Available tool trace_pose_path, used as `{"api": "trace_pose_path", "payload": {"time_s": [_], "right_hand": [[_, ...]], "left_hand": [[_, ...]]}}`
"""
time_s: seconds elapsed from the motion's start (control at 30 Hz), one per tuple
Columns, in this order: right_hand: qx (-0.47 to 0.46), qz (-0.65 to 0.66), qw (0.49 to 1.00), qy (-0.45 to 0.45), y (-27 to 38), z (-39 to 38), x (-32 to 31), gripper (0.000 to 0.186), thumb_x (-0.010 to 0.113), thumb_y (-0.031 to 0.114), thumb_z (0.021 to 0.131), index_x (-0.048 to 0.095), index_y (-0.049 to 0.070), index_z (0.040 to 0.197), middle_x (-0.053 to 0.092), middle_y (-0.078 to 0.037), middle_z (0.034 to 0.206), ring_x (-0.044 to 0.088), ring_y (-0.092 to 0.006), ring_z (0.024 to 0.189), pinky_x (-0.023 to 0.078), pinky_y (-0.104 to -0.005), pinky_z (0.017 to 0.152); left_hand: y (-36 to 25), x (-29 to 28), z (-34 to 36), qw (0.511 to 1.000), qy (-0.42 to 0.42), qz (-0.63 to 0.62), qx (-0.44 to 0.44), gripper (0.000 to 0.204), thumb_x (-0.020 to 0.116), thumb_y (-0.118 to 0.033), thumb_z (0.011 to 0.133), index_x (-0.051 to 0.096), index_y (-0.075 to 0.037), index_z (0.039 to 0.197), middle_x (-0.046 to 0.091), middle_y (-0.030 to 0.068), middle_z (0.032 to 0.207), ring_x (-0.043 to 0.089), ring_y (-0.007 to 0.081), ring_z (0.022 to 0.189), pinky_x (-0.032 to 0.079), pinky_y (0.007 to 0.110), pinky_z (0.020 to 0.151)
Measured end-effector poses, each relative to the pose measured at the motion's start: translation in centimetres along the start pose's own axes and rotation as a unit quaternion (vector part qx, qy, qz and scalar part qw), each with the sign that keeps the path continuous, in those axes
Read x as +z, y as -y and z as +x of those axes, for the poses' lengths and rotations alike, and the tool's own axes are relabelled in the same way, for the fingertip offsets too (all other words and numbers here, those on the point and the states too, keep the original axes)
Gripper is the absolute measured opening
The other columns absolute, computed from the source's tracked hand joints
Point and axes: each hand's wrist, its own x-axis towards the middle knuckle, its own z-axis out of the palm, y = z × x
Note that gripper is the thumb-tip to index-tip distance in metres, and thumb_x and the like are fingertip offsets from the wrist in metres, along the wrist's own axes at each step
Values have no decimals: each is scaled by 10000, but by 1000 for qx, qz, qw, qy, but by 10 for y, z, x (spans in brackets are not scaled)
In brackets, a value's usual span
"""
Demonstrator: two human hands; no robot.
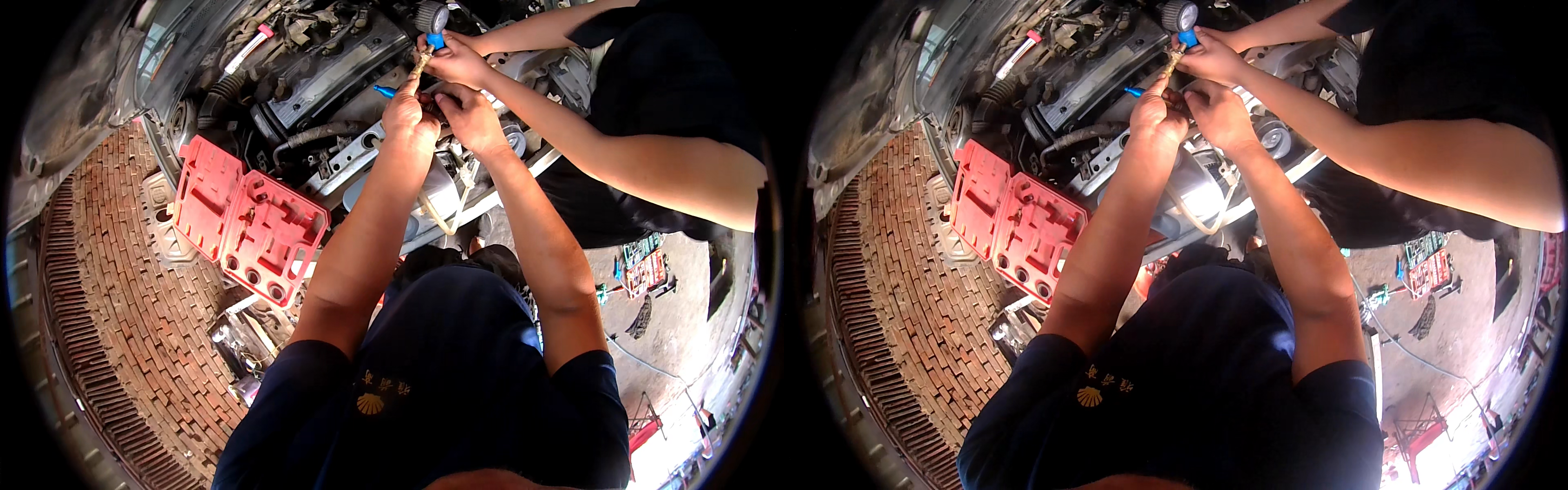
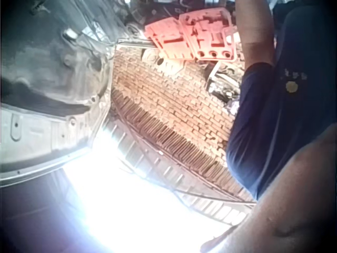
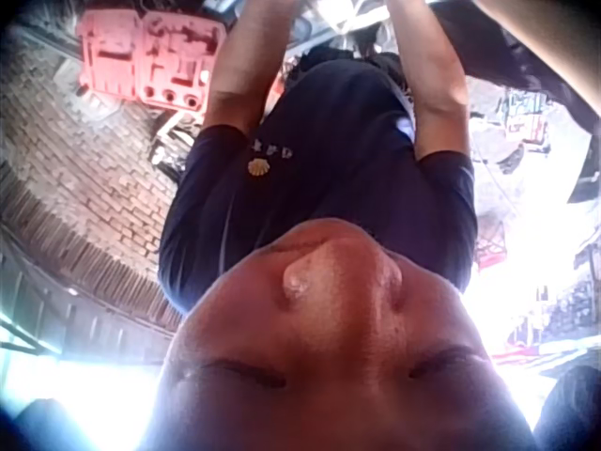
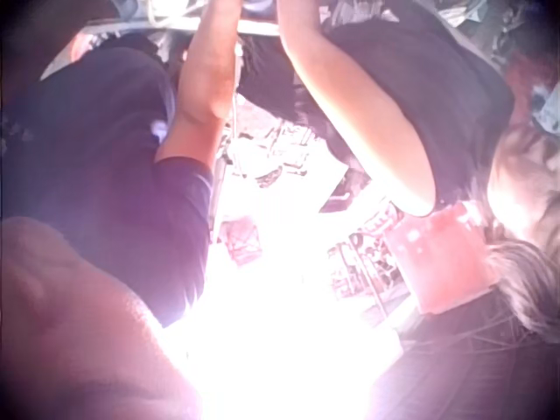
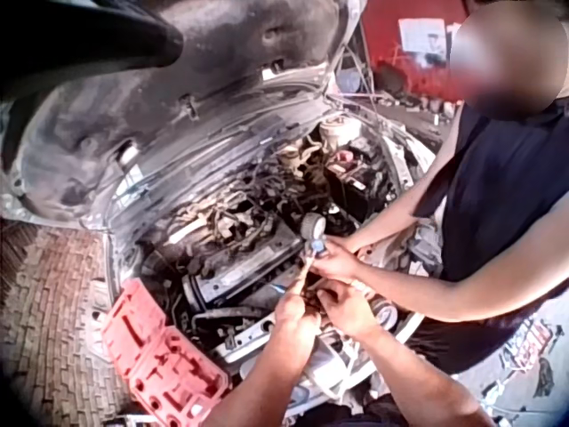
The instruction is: The person connects a pressure gauge and hose to the vehicle's engine components, adjusts the connections with their hands, and works with another person to secure parts of the engine system.
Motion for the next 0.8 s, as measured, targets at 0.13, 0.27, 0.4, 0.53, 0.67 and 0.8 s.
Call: {"api": "trace_pose_path", "payload": {"time_s": [0.13,0.27,0.4,0.53,0.67,0.8], "right_hand": [[4,5,1000,-13,2,-1,1,345,621,350,989,725,99,1202,747,-224,1101,711,-367,1097,539,-439,992],[-20,-33,999,-35,5,-4,1,319,630,261,1002,722,61,1233,769,-204,1059,751,-319,1011,557,-401,936],[-2,-19,1000,-18,8,-4,-1,312,629,253,997,730,57,1218,769,-207,1062,749,-328,1010,556,-405,938],[-2,2,1000,-9,5,-3,2,313,619,304,966,751,109,1172,754,-226,1118,710,-389,1107,530,-467,1005],[-16,-17,1000,-9,1,-1,2,330,644,316,972,702,98,1213,757,-188,1058,727,-337,1047,541,-436,976],[-37,-1,999,1,24,-6,-9,341,675,325,961,740,93,1203,772,-166,1076,738,-310,1040,545,-405,972]], "left_hand": [[-1,2,1,1000,-22,5,-15,146,700,-236,1039,674,-101,990,535,-7,823,510,126,709,534,294,635],[-4,2,4,1000,-15,3,-21,136,708,-210,1032,659,-91,989,482,-11,805,450,120,675,471,289,582],[-9,6,-10,999,-38,-2,-21,152,704,-212,1034,635,-96,966,476,-12,794,451,121,674,468,287,590],[-12,5,-11,999,-19,-25,-45,170,695,-226,1043,618,-101,956,474,-12,791,449,119,674,463,282,599],[-9,3,-3,998,-10,-14,-55,175,691,-241,1048,619,-112,954,471,-20,790,443,119,671,455,284,594],[-10,-1,1,998,-9,-14,-64,187,733,-218,1015,624,-137,886,470,-47,726,467,94,651,493,255,613]]}}
